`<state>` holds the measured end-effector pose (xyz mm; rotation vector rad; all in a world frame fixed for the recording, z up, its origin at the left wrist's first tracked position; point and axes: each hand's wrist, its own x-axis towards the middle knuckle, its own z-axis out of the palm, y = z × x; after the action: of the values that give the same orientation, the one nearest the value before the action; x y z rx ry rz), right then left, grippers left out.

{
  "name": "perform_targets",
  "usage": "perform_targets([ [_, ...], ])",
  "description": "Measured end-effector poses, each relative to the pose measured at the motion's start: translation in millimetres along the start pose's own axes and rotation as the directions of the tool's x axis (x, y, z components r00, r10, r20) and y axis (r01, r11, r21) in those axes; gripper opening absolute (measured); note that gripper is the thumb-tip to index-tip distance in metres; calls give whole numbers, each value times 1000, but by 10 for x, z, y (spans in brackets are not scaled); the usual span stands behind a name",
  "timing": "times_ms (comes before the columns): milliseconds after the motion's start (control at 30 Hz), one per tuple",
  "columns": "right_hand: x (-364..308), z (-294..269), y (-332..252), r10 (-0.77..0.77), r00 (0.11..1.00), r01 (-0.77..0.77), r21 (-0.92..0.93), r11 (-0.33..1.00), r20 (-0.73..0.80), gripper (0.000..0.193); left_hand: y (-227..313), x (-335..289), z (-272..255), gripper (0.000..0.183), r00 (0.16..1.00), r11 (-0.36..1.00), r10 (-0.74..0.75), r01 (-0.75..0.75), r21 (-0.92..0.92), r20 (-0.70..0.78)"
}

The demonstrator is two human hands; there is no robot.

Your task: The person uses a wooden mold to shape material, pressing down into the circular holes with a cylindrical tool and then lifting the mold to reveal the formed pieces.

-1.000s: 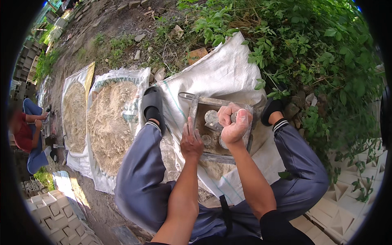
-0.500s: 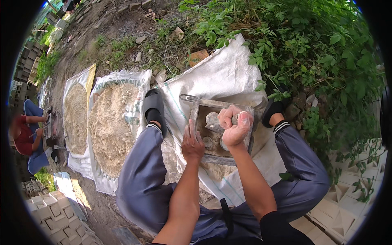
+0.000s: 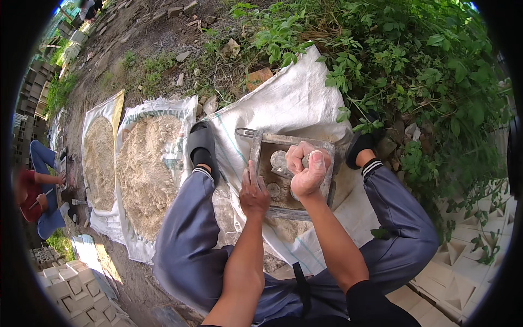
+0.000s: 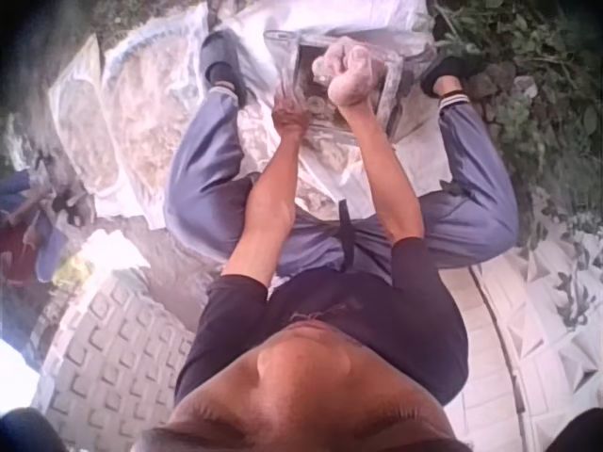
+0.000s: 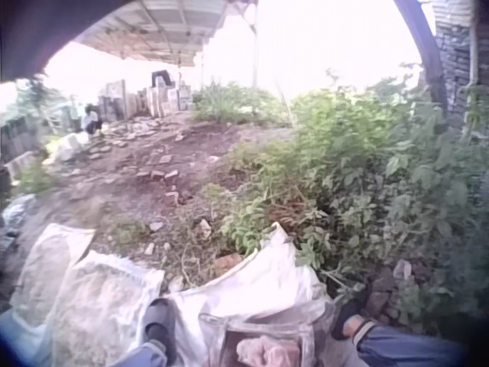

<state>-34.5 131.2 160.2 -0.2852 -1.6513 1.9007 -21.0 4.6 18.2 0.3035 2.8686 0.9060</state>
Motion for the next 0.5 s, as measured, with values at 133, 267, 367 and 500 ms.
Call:
perform_targets([
  [133, 120, -49, 165, 7, 974, 33, -173, 984, 227, 63, -4, 19, 43, 52, 998, 1000, -20, 21, -11, 51],
  [267, -9, -86, 106, 34, 999, -34, 9, 999, -3, 61, 21, -39, 33, 52, 1000, 1000, 20, -20, 20, 13],
  [367, 81, -21, 165, -13, 979, 49, -175, 983, 205, 60, -21, 10, 41, 52, 1000, 1000, 18, -18, 23, 11],
  [500, -66, -67, 124, -14, 998, 14, -11, 1000, 56, 62, 39, -2, 5, 51, 1000, 1000, 17, -17, -3, -12],
])
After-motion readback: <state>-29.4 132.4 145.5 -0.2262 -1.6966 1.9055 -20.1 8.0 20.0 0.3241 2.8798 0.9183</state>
